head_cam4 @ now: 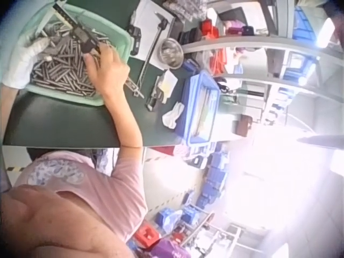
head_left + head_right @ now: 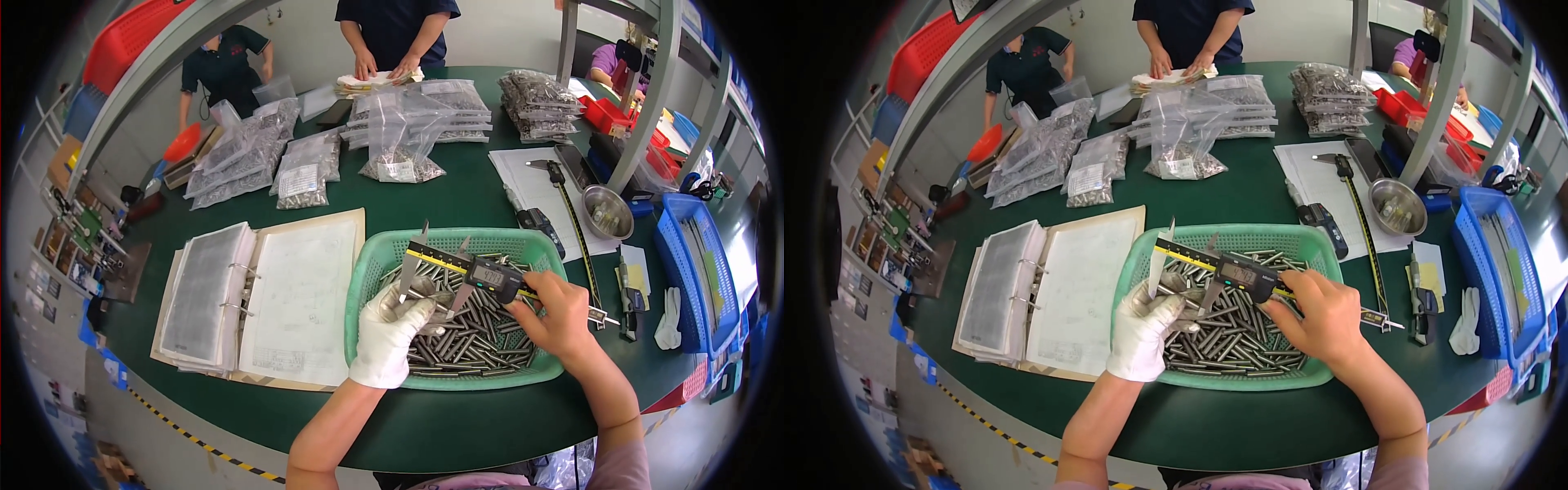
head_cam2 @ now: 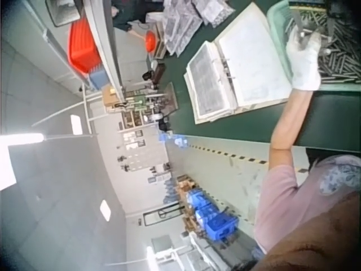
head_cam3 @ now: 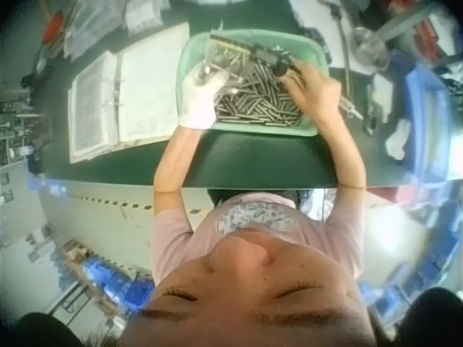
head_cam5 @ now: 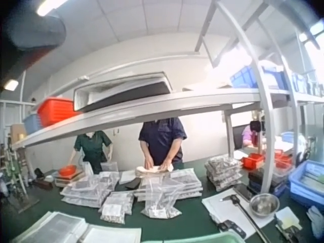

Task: The person is using a digital caliper to measure the dimensions of small cylindrical metal parts taken from a basket.

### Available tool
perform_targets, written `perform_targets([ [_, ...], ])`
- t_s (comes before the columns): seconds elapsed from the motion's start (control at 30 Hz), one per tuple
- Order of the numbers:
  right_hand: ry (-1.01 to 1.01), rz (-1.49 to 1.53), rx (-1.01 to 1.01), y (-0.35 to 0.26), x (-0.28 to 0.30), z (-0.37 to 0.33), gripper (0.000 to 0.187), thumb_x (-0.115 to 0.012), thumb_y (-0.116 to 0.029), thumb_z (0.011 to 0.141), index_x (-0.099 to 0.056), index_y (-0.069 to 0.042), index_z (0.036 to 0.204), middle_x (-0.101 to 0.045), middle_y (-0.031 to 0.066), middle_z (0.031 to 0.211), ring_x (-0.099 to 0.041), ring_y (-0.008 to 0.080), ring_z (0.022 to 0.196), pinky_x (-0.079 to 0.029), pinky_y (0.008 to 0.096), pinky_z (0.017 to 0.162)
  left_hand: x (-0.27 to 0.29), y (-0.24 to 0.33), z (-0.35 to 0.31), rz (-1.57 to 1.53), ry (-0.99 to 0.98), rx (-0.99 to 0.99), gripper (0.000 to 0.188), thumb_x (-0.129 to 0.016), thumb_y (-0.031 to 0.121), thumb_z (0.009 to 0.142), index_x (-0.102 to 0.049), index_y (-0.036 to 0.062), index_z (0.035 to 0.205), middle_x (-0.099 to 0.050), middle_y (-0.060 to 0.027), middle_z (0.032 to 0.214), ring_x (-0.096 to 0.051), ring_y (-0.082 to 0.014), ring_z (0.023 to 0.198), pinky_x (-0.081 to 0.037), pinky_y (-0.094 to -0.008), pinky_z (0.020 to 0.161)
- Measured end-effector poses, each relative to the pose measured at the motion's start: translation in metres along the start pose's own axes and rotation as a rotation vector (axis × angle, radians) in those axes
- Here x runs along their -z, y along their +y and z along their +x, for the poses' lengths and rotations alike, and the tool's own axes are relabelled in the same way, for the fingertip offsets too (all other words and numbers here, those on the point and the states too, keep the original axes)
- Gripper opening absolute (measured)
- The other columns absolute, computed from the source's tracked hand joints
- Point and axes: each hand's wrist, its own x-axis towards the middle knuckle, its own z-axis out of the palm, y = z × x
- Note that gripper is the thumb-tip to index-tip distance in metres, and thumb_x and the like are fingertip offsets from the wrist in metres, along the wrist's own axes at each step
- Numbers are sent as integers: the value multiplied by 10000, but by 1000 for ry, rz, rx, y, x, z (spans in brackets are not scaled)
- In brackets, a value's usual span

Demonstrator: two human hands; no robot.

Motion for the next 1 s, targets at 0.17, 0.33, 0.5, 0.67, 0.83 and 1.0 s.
perform_targets([
  [0.17, -18, 1, -13, -1, -1, 0, 313, -749, -203, 681, -595, -31, 892, -534, 69, 630, -537, 239, 474, -408, 327, 424, 1, 1, 0, -5, -17, -6, 141, -565, 14, 863, -529, 0, 998, -652, -148, 879, -672, -200, 742, -575, -277, 597],
  [0.33, -31, 8, -8, -3, 0, 2, 280, -736, -108, 675, -589, -9, 891, -560, 82, 650, -523, 184, 474, -404, 277, 434, -2, -1, 3, -31, 16, -36, 120, -546, 6, 871, -527, 9, 989, -649, -160, 901, -671, -203, 733, -579, -293, 596],
  [0.5, -17, 0, -10, -3, -1, 1, 301, -751, -129, 652, -590, -10, 877, -543, 83, 632, -515, 193, 462, -398, 287, 428, -1, 0, 2, -59, -8, -56, 129, -552, 10, 867, -522, 4, 992, -646, -170, 908, -672, -213, 743, -582, -308, 593],
  [0.67, 14, -41, -8, -2, 0, 1, 315, -754, -265, 672, -588, -58, 841, -568, 71, 639, -542, 250, 467, -413, 327, 417, 1, -3, 3, -44, -28, -67, 173, -581, 36, 857, -511, 5, 1012, -641, -176, 937, -673, -242, 775, -584, -317, 595],
  [0.83, 33, -53, 15, 0, 2, 4, 311, -759, -281, 667, -579, -64, 799, -563, 67, 619, -541, 255, 461, -412, 331, 415, 3, -3, 5, -1, -66, -99, 247, -616, 79, 841, -502, -5, 1044, -632, -185, 976, -667, -245, 817, -584, -324, 630],
  [1.0, 25, -66, 13, -3, -1, 1, 318, -760, -294, 667, -581, -69, 801, -559, 73, 623, -555, 268, 481, -422, 345, 431, 14, -3, 4, -69, -186, 17, 341, -598, 111, 855, -494, -28, 1149, -610, -131, 1009, -640, -212, 870, -550, -313, 734],
])
